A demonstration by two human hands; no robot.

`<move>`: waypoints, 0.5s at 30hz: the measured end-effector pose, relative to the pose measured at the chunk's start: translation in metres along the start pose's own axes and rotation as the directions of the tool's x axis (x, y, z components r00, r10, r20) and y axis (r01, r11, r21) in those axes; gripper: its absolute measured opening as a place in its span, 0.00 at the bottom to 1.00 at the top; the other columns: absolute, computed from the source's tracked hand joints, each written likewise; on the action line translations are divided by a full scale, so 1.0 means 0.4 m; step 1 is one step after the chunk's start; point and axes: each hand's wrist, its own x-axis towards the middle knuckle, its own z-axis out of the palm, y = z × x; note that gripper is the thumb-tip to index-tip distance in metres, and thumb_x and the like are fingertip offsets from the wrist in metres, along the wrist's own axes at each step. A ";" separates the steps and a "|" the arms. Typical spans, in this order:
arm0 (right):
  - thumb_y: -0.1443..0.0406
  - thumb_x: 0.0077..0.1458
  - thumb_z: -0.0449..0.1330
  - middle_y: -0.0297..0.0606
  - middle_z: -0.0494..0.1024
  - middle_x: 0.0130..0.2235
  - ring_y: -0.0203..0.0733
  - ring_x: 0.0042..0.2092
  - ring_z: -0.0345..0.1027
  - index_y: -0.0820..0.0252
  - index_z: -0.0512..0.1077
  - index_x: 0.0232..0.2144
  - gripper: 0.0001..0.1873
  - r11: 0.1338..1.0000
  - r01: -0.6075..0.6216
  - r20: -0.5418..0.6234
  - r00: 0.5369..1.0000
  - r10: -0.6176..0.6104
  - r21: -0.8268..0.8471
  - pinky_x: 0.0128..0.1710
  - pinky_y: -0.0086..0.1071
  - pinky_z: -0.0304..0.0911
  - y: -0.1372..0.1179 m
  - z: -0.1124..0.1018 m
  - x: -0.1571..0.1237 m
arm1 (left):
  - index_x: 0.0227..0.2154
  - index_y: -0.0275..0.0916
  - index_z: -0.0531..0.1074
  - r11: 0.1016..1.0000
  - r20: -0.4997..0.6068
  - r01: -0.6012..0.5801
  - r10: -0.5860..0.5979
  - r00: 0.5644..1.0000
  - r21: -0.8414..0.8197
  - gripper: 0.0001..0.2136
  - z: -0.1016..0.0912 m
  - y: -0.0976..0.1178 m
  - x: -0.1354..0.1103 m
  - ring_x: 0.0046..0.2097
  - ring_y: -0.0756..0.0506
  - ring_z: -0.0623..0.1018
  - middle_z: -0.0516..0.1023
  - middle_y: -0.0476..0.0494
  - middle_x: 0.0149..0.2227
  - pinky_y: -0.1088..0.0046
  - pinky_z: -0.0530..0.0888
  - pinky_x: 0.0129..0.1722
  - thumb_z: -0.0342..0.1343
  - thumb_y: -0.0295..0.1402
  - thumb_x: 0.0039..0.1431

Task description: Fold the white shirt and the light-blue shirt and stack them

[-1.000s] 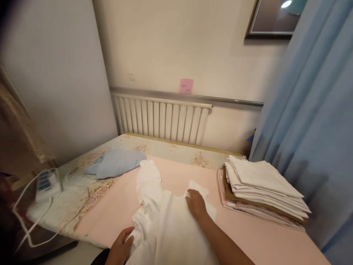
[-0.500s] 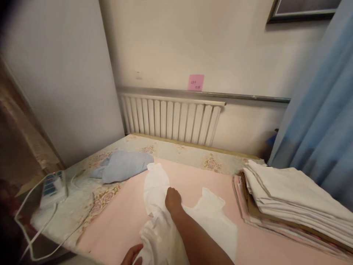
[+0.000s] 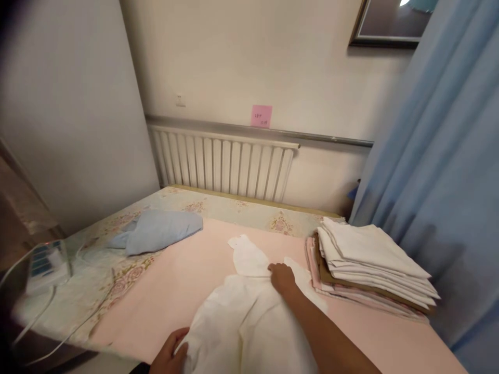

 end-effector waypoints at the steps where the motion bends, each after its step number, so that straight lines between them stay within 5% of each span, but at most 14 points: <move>1: 0.72 0.56 0.46 0.43 0.75 0.43 0.44 0.47 0.66 0.56 0.74 0.44 0.20 1.000 0.024 0.020 0.999 -0.024 -0.006 0.44 0.33 0.56 0.027 -0.003 -0.022 | 0.42 0.41 0.71 1.000 -0.004 -0.006 0.006 1.000 0.003 0.17 0.000 0.006 -0.005 0.46 0.43 0.77 0.79 0.46 0.43 0.70 0.72 0.45 0.48 0.40 0.49; 7: 0.73 0.49 0.54 0.43 0.71 0.49 0.45 0.50 0.62 0.56 0.72 0.48 0.23 0.985 0.172 0.148 0.974 -0.171 0.003 0.46 0.32 0.57 0.118 -0.016 -0.124 | 0.40 0.41 0.72 0.999 0.037 -0.041 0.040 0.999 0.035 0.17 0.003 0.013 -0.034 0.46 0.43 0.77 0.80 0.47 0.42 0.71 0.71 0.46 0.50 0.41 0.49; 10: 0.73 0.43 0.58 0.45 0.71 0.47 0.46 0.47 0.65 0.58 0.73 0.45 0.23 0.980 0.200 0.195 0.961 -0.195 -0.009 0.44 0.33 0.58 0.125 -0.023 -0.170 | 0.36 0.41 0.72 0.995 0.091 -0.042 0.034 0.995 0.087 0.12 0.007 0.016 -0.042 0.45 0.43 0.78 0.80 0.48 0.38 0.71 0.71 0.46 0.50 0.36 0.49; 15: 0.74 0.48 0.52 0.45 0.75 0.44 0.47 0.46 0.68 0.57 0.73 0.43 0.20 0.983 0.177 0.199 0.966 -0.166 -0.041 0.44 0.34 0.57 0.116 -0.015 -0.288 | 0.33 0.43 0.73 0.967 0.166 -0.133 0.098 0.981 0.216 0.10 -0.014 0.063 -0.021 0.41 0.45 0.77 0.80 0.52 0.35 0.73 0.69 0.43 0.48 0.29 0.50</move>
